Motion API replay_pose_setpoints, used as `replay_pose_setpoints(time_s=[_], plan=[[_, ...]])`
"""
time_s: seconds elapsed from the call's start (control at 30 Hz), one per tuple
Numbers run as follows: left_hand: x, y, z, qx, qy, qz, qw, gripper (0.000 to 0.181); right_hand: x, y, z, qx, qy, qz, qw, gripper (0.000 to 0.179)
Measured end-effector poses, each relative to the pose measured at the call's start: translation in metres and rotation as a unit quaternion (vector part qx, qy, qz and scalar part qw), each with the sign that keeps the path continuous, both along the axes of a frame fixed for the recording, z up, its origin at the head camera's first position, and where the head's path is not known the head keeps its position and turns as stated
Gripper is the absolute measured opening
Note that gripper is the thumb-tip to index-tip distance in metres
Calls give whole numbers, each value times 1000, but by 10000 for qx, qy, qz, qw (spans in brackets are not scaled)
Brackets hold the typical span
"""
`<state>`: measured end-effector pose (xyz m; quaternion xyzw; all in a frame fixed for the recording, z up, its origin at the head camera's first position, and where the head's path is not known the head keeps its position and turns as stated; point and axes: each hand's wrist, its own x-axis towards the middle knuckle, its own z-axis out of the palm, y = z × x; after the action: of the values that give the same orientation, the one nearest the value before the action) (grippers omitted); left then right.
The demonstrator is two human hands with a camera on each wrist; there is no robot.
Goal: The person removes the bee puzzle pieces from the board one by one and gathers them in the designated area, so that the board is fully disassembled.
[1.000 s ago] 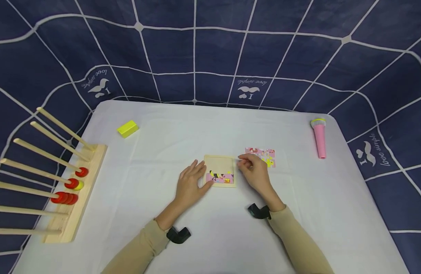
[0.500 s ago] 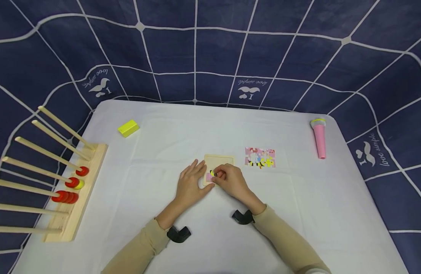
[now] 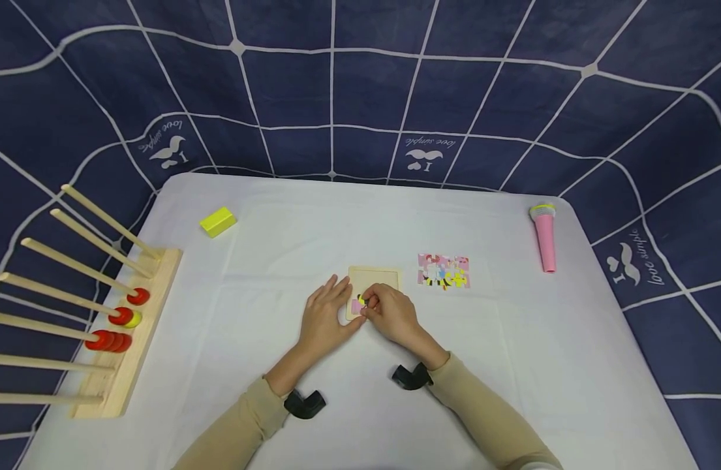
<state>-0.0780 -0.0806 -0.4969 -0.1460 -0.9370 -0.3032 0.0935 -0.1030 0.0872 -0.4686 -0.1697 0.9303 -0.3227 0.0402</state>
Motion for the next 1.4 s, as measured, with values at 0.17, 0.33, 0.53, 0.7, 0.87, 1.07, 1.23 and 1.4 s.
replay_pose_setpoints(time_s=[0.17, 0.33, 0.53, 0.7, 0.87, 1.07, 1.23, 1.4], plan=[[0, 0, 0, 8, -24, 4, 10000, 65, 1, 1, 0, 11, -62, -8, 10000, 19], [0, 0, -1, 28, -81, 6, 10000, 65, 1, 1, 0, 14, -70, 6, 10000, 20], [0, 0, -2, 38, -107, 23, 9999, 65, 1, 1, -2, -69, -128, -43, 9999, 20], [1, 0, -2, 62, -150, 24, 9999, 65, 2, 1, -3, -27, -90, -30, 10000, 20], [0, 1, -2, 69, -124, 22, 9999, 66, 2, 0, -2, -50, -55, -97, 9999, 19], [0, 0, -2, 84, -121, 19, 9999, 67, 1, 1, -2, -350, 5, -130, 9993, 16], [0, 0, 0, 112, -161, 14, 9998, 67, -2, 3, -2, -1067, -125, -148, 9941, 14], [0, 0, -1, 112, -167, 7, 9998, 68, -3, 9, 5, -1748, -388, -39, 9838, 12]])
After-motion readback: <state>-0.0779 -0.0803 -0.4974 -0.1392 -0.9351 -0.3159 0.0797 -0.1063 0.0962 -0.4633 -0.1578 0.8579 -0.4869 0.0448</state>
